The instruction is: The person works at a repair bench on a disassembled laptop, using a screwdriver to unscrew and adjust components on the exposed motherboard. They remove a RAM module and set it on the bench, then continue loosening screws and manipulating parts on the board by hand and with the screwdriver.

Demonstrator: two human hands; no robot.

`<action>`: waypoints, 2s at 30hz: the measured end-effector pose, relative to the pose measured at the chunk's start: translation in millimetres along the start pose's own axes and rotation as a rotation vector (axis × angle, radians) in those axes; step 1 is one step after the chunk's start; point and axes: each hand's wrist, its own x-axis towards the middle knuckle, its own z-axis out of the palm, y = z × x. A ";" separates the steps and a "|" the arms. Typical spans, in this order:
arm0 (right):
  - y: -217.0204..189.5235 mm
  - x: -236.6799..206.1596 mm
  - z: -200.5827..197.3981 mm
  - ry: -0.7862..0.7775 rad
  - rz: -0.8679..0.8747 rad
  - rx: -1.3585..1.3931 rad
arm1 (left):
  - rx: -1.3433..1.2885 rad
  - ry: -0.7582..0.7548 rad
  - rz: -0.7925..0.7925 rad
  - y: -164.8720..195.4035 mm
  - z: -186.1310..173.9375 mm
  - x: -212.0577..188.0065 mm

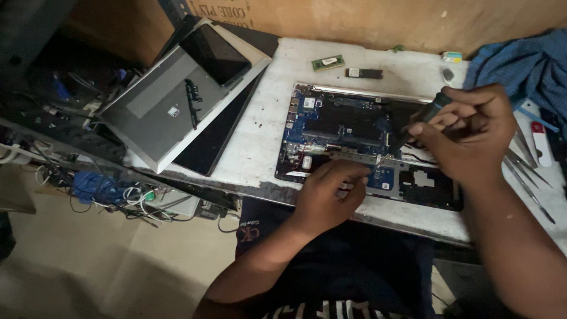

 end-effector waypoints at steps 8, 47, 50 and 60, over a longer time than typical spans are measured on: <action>5.5 -2.1 3.2 0.029 0.016 0.050 | -0.081 0.002 -0.011 -5.6 -3.1 0.7; 10.6 20.5 -106.0 0.031 -0.122 -0.486 | -0.034 -0.070 -0.007 -4.4 2.2 3.6; 11.0 23.3 -104.5 0.031 -0.106 -0.473 | -0.020 -0.058 -0.012 -4.1 1.5 2.8; 8.7 25.8 -99.0 -0.022 -0.169 -0.517 | -0.037 -0.081 -0.018 -5.0 1.4 2.4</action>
